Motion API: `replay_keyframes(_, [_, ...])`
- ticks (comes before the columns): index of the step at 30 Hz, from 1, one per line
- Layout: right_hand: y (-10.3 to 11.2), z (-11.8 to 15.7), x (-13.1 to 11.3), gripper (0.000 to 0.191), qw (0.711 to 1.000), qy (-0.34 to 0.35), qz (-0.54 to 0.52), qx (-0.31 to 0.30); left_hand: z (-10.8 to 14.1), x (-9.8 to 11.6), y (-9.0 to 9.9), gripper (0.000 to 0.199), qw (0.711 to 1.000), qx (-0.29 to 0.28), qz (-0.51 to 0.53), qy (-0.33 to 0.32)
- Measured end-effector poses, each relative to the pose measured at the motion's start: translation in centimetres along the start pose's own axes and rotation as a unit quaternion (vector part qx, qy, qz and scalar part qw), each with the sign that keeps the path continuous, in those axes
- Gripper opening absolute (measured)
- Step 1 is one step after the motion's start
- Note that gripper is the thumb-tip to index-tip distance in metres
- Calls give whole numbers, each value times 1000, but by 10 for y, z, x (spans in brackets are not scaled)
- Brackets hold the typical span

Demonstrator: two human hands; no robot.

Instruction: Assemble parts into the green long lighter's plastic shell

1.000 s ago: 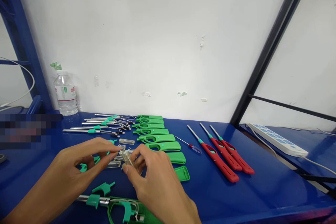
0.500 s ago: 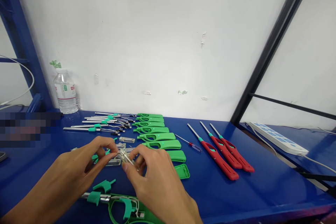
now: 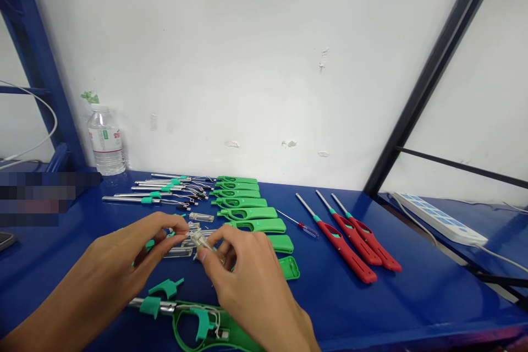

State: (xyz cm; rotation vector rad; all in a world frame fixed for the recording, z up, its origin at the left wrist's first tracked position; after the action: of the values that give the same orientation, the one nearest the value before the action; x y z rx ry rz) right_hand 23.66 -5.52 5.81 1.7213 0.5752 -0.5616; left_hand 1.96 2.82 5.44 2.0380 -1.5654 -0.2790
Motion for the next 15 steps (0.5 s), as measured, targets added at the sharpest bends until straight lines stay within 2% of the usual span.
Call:
replay_keyframes(5, [1,2,2,25,1000,9,-8,14,0,2,2,48,999,-16,-2,-49])
replay_keyframes(12, [-1,2,1,29,999,23,-11,23,3,3,2,52,999,-20,-2,-43])
replay_keyframes(15, [-2,1,2,30,999,24,-10,24,5,2,0,45,999,-8,-7,-45])
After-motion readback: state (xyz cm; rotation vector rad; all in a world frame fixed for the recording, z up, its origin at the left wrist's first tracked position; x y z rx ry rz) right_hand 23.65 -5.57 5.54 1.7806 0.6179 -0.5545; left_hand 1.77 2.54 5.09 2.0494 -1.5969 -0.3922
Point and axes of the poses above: each hand's wrist, its own z-axis away from the middle knuckle, its own y-axis out of the back of the hand, x = y × z, the point moved 2 cm from there along -z, towards the middle knuckle, and after that the axes turned 11 degrees about z, right-handed, at the moved point
